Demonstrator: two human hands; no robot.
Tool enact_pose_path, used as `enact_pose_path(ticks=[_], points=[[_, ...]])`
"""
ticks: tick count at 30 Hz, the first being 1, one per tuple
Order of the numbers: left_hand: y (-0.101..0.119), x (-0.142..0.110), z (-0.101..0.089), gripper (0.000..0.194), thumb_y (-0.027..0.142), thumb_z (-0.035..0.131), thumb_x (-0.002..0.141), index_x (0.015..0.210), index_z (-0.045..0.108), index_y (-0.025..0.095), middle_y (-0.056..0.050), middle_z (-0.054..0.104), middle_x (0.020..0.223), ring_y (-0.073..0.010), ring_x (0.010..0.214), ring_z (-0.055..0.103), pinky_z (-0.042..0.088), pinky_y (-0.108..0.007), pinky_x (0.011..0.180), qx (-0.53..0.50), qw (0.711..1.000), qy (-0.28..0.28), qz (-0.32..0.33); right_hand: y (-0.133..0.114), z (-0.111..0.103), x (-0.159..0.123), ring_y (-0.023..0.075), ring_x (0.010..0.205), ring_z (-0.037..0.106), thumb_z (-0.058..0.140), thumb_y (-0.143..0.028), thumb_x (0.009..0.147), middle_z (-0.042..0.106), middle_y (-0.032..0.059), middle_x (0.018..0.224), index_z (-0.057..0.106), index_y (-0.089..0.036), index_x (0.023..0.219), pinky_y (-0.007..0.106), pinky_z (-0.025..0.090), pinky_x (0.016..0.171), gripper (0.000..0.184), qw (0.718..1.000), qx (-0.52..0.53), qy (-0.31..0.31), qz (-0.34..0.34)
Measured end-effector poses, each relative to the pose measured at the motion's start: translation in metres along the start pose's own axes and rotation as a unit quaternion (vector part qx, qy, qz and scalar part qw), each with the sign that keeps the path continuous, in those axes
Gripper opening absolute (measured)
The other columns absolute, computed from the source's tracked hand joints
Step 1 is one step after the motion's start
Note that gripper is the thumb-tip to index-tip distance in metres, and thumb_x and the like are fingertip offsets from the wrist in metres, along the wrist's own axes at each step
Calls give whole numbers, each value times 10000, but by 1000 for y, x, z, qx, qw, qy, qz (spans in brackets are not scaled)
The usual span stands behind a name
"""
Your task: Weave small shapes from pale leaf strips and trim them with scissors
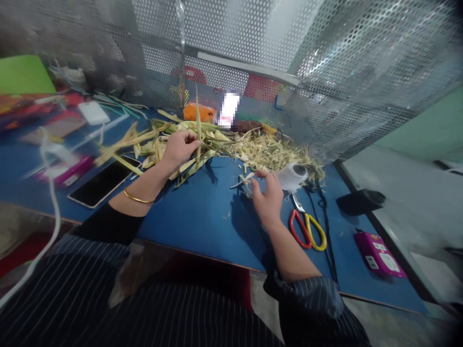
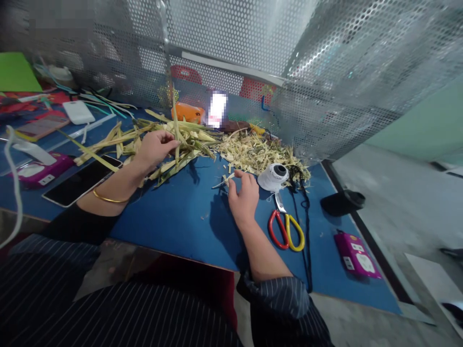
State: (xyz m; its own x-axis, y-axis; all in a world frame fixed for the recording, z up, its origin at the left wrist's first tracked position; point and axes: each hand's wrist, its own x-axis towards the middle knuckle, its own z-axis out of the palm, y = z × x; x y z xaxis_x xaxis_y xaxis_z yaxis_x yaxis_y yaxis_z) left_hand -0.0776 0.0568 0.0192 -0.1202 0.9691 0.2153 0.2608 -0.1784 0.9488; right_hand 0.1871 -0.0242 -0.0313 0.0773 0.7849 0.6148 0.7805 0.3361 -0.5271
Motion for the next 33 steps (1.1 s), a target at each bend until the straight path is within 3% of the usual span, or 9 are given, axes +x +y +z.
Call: enact_pose_path(ticks=[3, 5, 7, 10, 14, 19, 22, 26, 33], points=[[16, -30, 20, 156, 251, 707, 711, 688, 578, 167, 6, 556, 625, -105, 531, 497, 398, -247, 516, -93, 991, -101, 7, -12, -7, -1, 226, 1024, 593, 543, -322, 890, 673, 84, 1014, 642, -208, 993, 408, 435, 947, 183, 998, 60, 18, -16], [20, -52, 35, 165, 265, 715, 710, 704, 591, 158, 16, 556, 605, -89, 497, 491, 399, -230, 483, -118, 976, -180, -22, -19, -7, -3, 211, 971, 610, 575, -348, 877, 678, 68, 984, 656, -222, 968, 385, 462, 904, 175, 988, 152, -23, 20], [19, -71, 48, 181, 276, 718, 712, 697, 580, 160, 23, 550, 573, -84, 481, 491, 391, -215, 455, -124, 960, -248, -41, -24, -3, -4, 192, 879, 630, 618, -369, 841, 682, 50, 940, 655, -227, 991, 352, 496, 810, 210, 950, 279, -96, 101], [11, -88, 62, 192, 279, 717, 718, 682, 568, 162, 24, 544, 559, -83, 478, 493, 388, -205, 438, -102, 948, -295, -60, -27, 5, -7, 146, 716, 594, 661, -347, 784, 656, 1, 775, 661, -212, 871, 301, 484, 706, 161, 886, 391, -165, 188], [4, -92, 69, 165, 248, 712, 707, 682, 571, 165, 9, 575, 577, -96, 476, 524, 413, -217, 427, -69, 955, -283, -66, -26, 12, -11, 104, 598, 499, 664, -340, 761, 559, -36, 632, 577, -195, 702, 263, 436, 627, 179, 878, 396, -155, 221], [6, -91, 69, 123, 196, 675, 726, 695, 560, 167, 15, 574, 592, -99, 446, 547, 451, -242, 438, -61, 958, -270, -76, -25, 12, -13, 101, 595, 487, 629, -344, 804, 544, -34, 643, 539, -203, 724, 264, 426, 605, 186, 916, 334, -140, 171], [8, -92, 69, 132, 155, 678, 711, 703, 547, 165, 17, 577, 611, -93, 438, 544, 462, -246, 441, -66, 949, -289, -107, -24, 10, -13, 98, 568, 479, 629, -345, 804, 536, -42, 633, 528, -217, 754, 260, 428, 570, 170, 922, 316, -132, 180], [4, -90, 70, 169, 146, 696, 696, 705, 529, 168, 6, 583, 593, -103, 477, 549, 483, -251, 463, -96, 936, -310, -140, -24, 9, -10, 95, 549, 478, 662, -401, 770, 548, -42, 616, 558, -212, 750, 260, 436, 552, 217, 895, 362, -149, 214], [-4, -85, 71, 213, 172, 727, 653, 711, 521, 169, 35, 535, 648, -86, 561, 529, 459, -212, 491, -137, 965, -203, -91, -27, 11, -13, 89, 556, 457, 746, -435, 687, 516, -54, 607, 534, -196, 696, 244, 392, 548, 320, 852, 388, -268, 229]])
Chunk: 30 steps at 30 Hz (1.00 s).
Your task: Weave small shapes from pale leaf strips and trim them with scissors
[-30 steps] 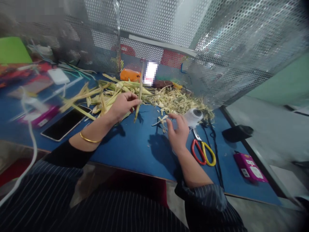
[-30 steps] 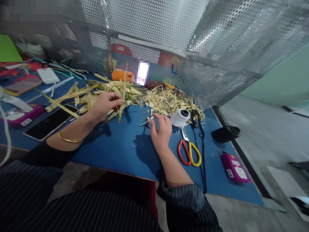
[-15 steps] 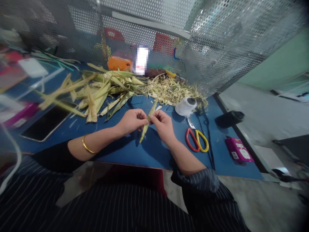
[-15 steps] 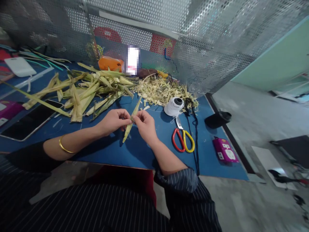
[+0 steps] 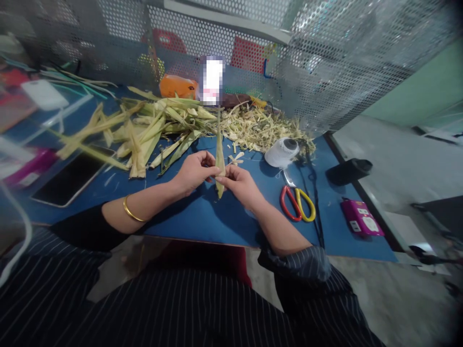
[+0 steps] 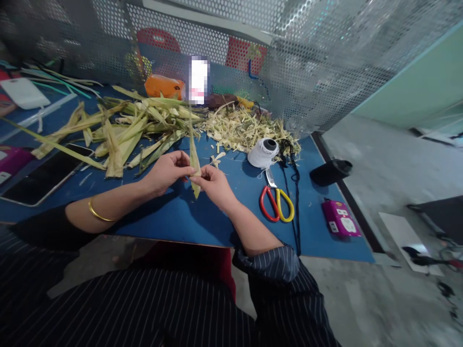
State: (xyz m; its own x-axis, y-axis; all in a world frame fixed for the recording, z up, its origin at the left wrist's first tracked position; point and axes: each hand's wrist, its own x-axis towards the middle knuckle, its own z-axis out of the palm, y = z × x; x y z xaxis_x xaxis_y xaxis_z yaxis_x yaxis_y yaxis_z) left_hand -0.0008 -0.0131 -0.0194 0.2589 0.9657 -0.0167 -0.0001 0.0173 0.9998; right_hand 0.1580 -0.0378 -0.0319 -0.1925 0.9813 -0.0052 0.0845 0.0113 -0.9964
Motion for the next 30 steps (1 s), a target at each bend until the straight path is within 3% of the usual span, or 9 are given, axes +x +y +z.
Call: enact_pose_path(ticks=[6, 10, 14, 20, 30], points=[[5, 0, -2, 178, 278, 731, 672, 747, 635, 149, 10, 615, 698, -90, 582, 539, 445, -217, 533, -33, 999, -3, -17, 0, -1, -3, 71, 495, 354, 634, -429, 777, 425, -65, 555, 486, -196, 640, 230, 279, 497, 308, 998, -49, -21, 26], [7, 4, -3, 191, 304, 750, 671, 674, 661, 134, -1, 609, 599, -97, 540, 539, 444, -231, 529, -29, 997, 70, 14, 0, -3, -3, 82, 479, 373, 492, -440, 882, 406, -65, 500, 407, -211, 615, 232, 268, 508, 362, 982, -189, 1, -10], [6, 11, -7, 237, 322, 778, 659, 623, 649, 126, -11, 609, 544, -97, 489, 533, 439, -234, 499, -23, 987, 151, 47, -5, -4, -4, 86, 516, 367, 476, -406, 908, 389, -55, 511, 401, -203, 595, 237, 249, 527, 381, 960, -274, 31, -56], [7, 18, -14, 224, 315, 762, 684, 626, 646, 132, -4, 598, 533, -105, 489, 559, 422, -217, 448, -37, 978, 190, 77, -7, -4, -5, 92, 529, 410, 481, -463, 917, 430, -46, 516, 531, -188, 631, 230, 285, 541, 400, 968, -240, 26, -64], [13, 28, -28, 170, 256, 729, 719, 630, 631, 148, -7, 625, 589, -96, 511, 571, 397, -187, 437, -53, 965, 245, 70, -8, -4, -7, 95, 541, 407, 506, -441, 913, 435, -47, 531, 589, -184, 678, 231, 298, 557, 358, 969, -233, 24, -78]])
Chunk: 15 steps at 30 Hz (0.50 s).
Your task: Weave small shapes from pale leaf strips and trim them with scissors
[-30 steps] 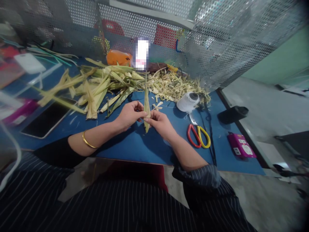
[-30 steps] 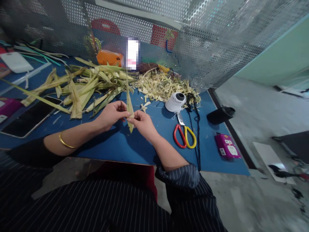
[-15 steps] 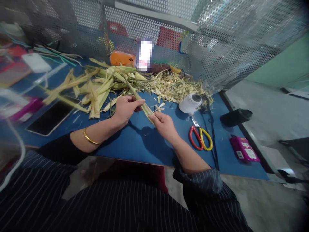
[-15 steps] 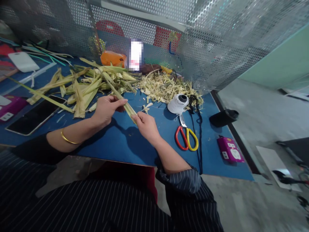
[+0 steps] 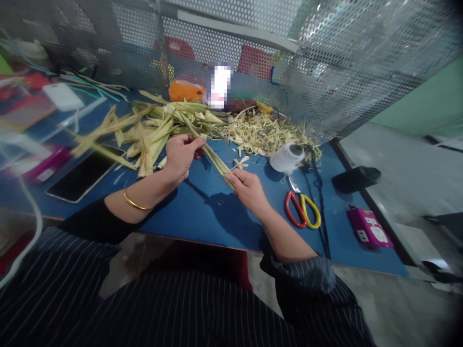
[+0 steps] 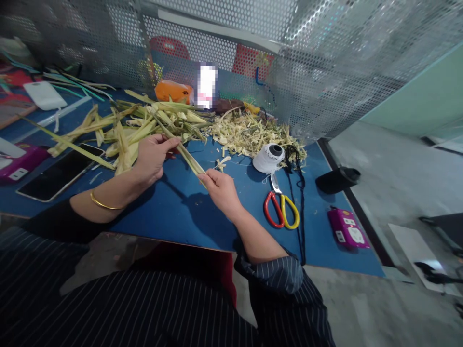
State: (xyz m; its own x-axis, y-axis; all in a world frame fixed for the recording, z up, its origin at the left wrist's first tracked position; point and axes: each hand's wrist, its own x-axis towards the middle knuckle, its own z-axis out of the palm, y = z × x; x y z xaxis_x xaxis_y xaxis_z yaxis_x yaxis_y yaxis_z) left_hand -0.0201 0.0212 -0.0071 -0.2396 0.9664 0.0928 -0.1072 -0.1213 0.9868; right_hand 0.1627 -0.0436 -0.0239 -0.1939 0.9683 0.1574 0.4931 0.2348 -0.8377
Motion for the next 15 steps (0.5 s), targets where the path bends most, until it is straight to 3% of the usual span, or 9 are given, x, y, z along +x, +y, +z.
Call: enact_pose_path(ticks=[3, 6, 9, 12, 15], points=[[-2, 3, -1, 195, 311, 721, 741, 658, 651, 150, -12, 624, 613, -101, 535, 577, 394, -184, 440, -13, 1000, -4, 3, -3, 0, -1, 100, 557, 410, 464, -427, 929, 435, -45, 557, 633, -181, 769, 233, 308, 574, 338, 999, -28, -3, -16], [-7, 3, -1, 260, 408, 700, 766, 705, 671, 157, -18, 622, 659, -99, 560, 566, 384, -182, 439, -47, 999, -17, -13, -6, 1, -4, 103, 592, 450, 496, -438, 910, 498, -36, 630, 634, -184, 860, 226, 326, 590, 293, 996, -63, -52, -47], [-10, -3, 2, 305, 463, 670, 786, 732, 684, 164, -10, 592, 658, -86, 546, 522, 360, -182, 435, -57, 997, -41, -33, -8, 2, -8, 109, 594, 471, 471, -429, 925, 511, -30, 636, 597, -187, 832, 229, 326, 596, 289, 988, -120, -79, -56], [-8, -15, 5, 279, 437, 713, 755, 751, 694, 158, 18, 532, 602, -64, 485, 433, 322, -188, 428, -20, 991, -127, -25, -6, 2, -8, 114, 572, 462, 357, -404, 971, 497, -24, 605, 569, -193, 771, 239, 322, 603, 360, 984, -154, -67, -58], [-1, -26, 6, 272, 417, 668, 807, 781, 690, 147, 34, 481, 545, -64, 468, 399, 319, -199, 446, 8, 958, -284, -25, -1, 2, -5, 124, 591, 484, 372, -384, 963, 545, -7, 637, 574, -194, 778, 244, 335, 614, 333, 986, -147, -51, -57]])
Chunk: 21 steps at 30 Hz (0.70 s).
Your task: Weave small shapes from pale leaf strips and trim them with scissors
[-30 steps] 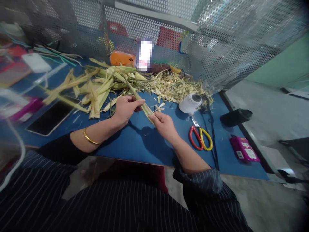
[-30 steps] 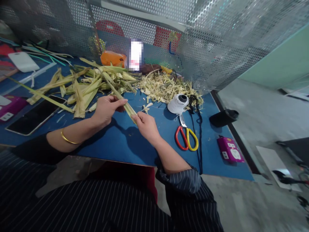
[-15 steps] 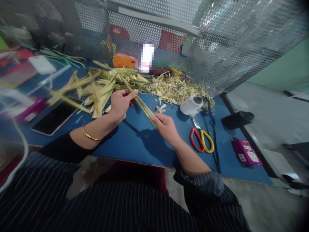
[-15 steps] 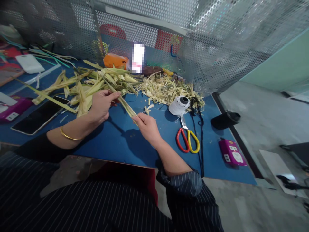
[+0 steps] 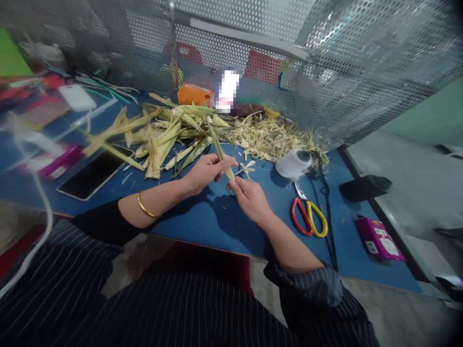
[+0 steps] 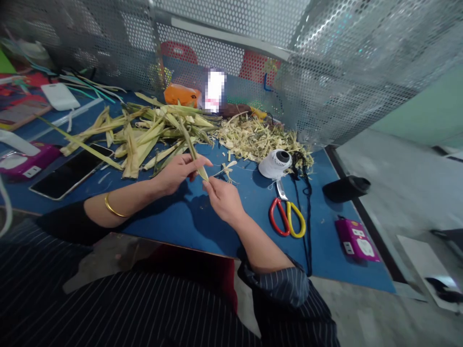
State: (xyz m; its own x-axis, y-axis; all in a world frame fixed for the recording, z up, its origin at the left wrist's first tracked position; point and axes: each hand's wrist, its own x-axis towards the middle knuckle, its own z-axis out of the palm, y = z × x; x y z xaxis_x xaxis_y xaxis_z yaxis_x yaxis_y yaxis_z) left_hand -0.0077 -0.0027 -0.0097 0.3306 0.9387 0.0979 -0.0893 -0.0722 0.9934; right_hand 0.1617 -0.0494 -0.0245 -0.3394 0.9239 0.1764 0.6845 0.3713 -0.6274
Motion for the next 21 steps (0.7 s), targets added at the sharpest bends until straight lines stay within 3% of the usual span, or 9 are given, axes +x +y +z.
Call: enact_pose_path(ticks=[3, 5, 8, 12, 15, 17, 18, 19, 21], points=[[4, -4, 2, 234, 366, 648, 831, 742, 650, 149, 44, 460, 508, -67, 466, 407, 330, -204, 464, 38, 994, -96, 19, 2, 1, 2, 133, 610, 500, 449, -373, 926, 574, 2, 666, 569, -188, 824, 243, 345, 607, 242, 999, 17, 33, 7], [4, -5, 2, 234, 357, 654, 825, 708, 608, 160, 40, 484, 503, -69, 459, 434, 353, -206, 471, 48, 994, -101, 19, 2, 1, 2, 130, 608, 494, 446, -390, 932, 573, -2, 670, 570, -188, 842, 238, 348, 602, 253, 999, 28, 34, 3], [0, -6, 6, 264, 390, 679, 805, 695, 560, 182, 26, 532, 508, -86, 449, 502, 405, -219, 477, 27, 997, -68, 1, -1, 0, 0, 122, 613, 492, 369, -397, 971, 564, -6, 666, 588, -192, 826, 232, 355, 625, 333, 999, 31, 23, -12], [4, -2, 1, 361, 507, 699, 769, 686, 574, 179, -14, 585, 547, -118, 465, 569, 441, -244, 484, 27, 998, -47, -17, -3, -1, -2, 117, 586, 494, 375, -394, 970, 540, -15, 619, 602, -191, 786, 229, 349, 611, 356, 998, 22, 53, 2], [16, 12, -27, 484, 654, 582, 791, 722, 618, 176, -72, 643, 614, -150, 467, 587, 409, -256, 454, 70, 995, 22, -62, -1, -2, -3, 129, 624, 543, 380, -399, 967, 591, 1, 661, 653, -190, 886, 231, 359, 621, 353, 996, 6, 86, 17], [24, 24, -56, 478, 615, 489, 859, 718, 641, 184, -76, 635, 607, -169, 495, 593, 403, -267, 476, 149, 984, 87, -40, 0, -2, -3, 140, 650, 569, 372, -385, 966, 626, 15, 698, 670, -192, 988, 237, 365, 633, 356, 996, -16, 83, 19], [27, 28, -70, 409, 531, 509, 869, 685, 639, 190, -74, 629, 603, -187, 544, 607, 417, -279, 516, 234, 964, 127, -24, 1, -2, -3, 146, 650, 573, 366, -374, 965, 633, 19, 699, 670, -193, 1029, 241, 366, 633, 360, 997, -32, 72, 19], [28, 32, -82, 294, 419, 607, 815, 628, 635, 193, -74, 628, 616, -219, 644, 633, 446, -298, 590, 347, 926, 150, -14, 1, -1, -3, 152, 643, 575, 360, -362, 962, 634, 21, 690, 668, -194, 1057, 246, 363, 628, 363, 997, -52, 58, 20], [25, 37, -100, 166, 243, 720, 637, 531, 604, 191, -83, 610, 622, -314, 822, 639, 462, -370, 719, 538, 823, 178, -30, 1, 0, -2, 168, 640, 584, 353, -335, 954, 648, 28, 690, 657, -196, 1106, 258, 356, 617, 367, 994, -97, 28, 29]])
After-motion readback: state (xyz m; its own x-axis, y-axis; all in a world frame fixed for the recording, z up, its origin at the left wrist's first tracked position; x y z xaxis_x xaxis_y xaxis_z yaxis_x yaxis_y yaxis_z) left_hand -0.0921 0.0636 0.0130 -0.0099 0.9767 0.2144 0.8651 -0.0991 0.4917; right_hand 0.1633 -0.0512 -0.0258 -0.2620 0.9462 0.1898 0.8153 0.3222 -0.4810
